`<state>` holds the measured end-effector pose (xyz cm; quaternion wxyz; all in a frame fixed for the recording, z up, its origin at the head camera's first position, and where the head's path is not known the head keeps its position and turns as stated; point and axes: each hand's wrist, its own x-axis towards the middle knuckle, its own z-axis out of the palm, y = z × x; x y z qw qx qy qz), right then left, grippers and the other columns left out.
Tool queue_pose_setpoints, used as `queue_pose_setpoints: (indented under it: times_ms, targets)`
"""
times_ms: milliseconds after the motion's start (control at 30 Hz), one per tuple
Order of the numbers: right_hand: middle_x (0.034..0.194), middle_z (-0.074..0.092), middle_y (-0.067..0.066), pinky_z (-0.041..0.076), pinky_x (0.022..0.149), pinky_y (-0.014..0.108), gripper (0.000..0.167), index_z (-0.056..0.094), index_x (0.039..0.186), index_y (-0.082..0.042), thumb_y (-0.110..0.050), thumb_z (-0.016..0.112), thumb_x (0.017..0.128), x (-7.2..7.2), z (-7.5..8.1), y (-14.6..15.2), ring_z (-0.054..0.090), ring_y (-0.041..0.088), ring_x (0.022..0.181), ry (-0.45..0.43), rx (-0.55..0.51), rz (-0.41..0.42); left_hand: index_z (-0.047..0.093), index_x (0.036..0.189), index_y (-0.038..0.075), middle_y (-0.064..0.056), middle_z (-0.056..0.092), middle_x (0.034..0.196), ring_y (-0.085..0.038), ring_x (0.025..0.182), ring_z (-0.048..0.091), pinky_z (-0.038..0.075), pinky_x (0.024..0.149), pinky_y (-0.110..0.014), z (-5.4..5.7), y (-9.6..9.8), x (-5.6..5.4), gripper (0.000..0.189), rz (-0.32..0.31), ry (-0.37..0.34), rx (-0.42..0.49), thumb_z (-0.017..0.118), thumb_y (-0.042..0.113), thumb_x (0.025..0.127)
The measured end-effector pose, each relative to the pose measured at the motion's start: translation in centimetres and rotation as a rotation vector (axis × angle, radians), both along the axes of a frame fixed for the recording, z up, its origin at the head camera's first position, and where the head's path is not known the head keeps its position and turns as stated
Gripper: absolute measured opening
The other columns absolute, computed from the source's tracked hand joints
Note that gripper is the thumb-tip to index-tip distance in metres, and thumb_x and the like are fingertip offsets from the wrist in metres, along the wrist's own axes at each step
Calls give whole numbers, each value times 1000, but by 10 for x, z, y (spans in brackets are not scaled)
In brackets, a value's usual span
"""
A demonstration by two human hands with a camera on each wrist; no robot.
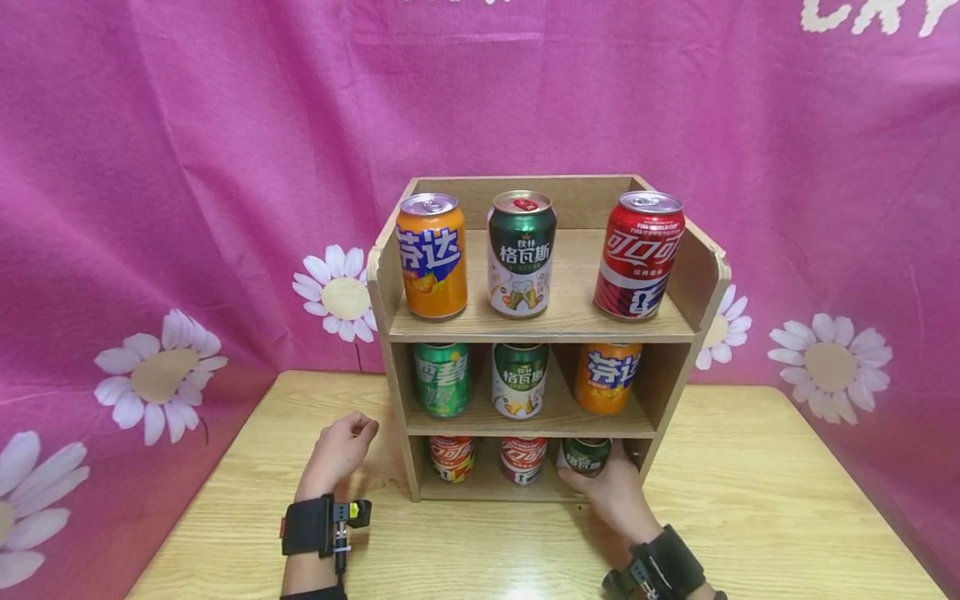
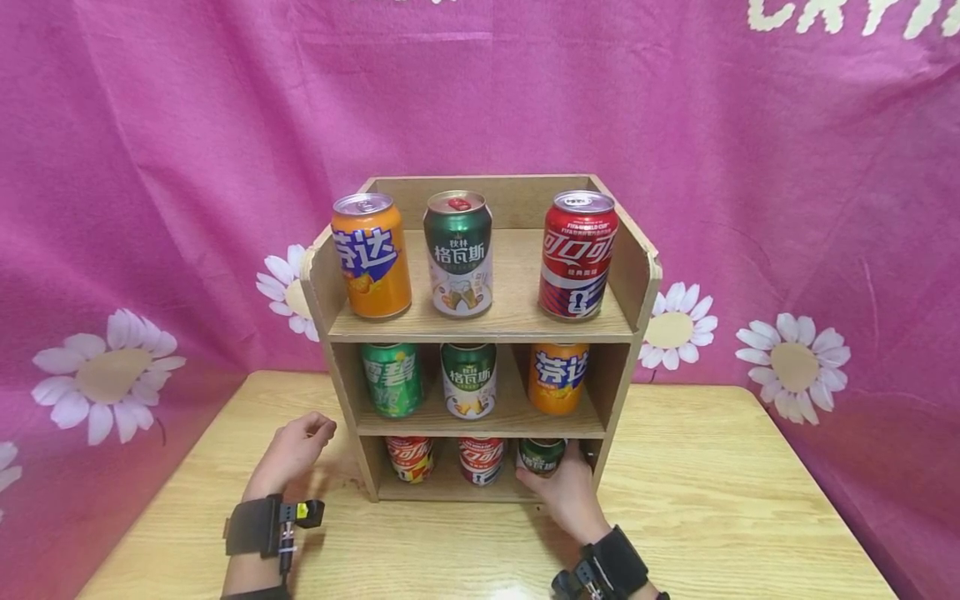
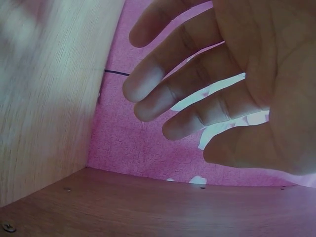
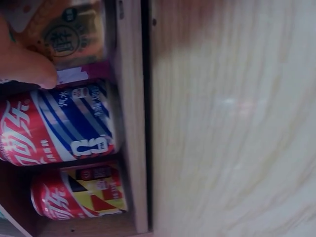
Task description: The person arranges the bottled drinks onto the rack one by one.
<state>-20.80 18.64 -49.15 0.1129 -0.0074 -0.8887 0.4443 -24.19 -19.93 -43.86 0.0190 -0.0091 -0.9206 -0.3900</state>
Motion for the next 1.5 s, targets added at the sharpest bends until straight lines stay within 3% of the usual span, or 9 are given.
queue_pose_setpoints:
  times_ms: [200,533,900,1233,1400,1500]
  targets:
    - [122,52,27,38,97,52,92,23,138,4,-24,82,73,0,2,1,51,42,112,-35,-26,7,63,109,1,-14,65,105,-26,90,58,46,76,-43,1,0,-1,29,7,-13,11,48,23,98]
    - [114,54,31,41,92,53,90,29,132,9,-26,84,70,1,-2,-3,53,45,107,37,35,-72,64,108,1,-15,65,106,-28,94,59,46,78,-45,0,3,1,29,13,-5,12,48,23,98]
    - [120,51,33,38,97,53,92,21,138,6,-22,81,75,-1,2,3,50,45,113,2,4,-12,64,109,1,-14,65,104,-27,92,59,46,76,-44,3,3,2,29,11,10,3,48,22,98]
    - [118,50,34,38,96,54,88,20,136,10,-26,77,79,5,2,3,49,47,113,-8,29,-51,64,109,1,-13,66,103,-26,92,60,47,76,-43,0,9,4,28,-3,7,0,49,22,98]
    - [126,43,32,33,100,54,83,19,138,9,-30,70,86,14,8,5,44,44,119,-12,-7,10,65,108,1,-14,66,103,-27,90,60,47,75,-44,0,13,4,27,-8,30,-6,50,20,97]
    - [124,45,30,42,94,48,73,24,136,11,-21,68,88,25,9,8,50,40,113,3,-22,63,65,105,1,-12,66,98,-22,81,59,47,69,-40,-2,15,6,25,-19,32,-23,51,20,97]
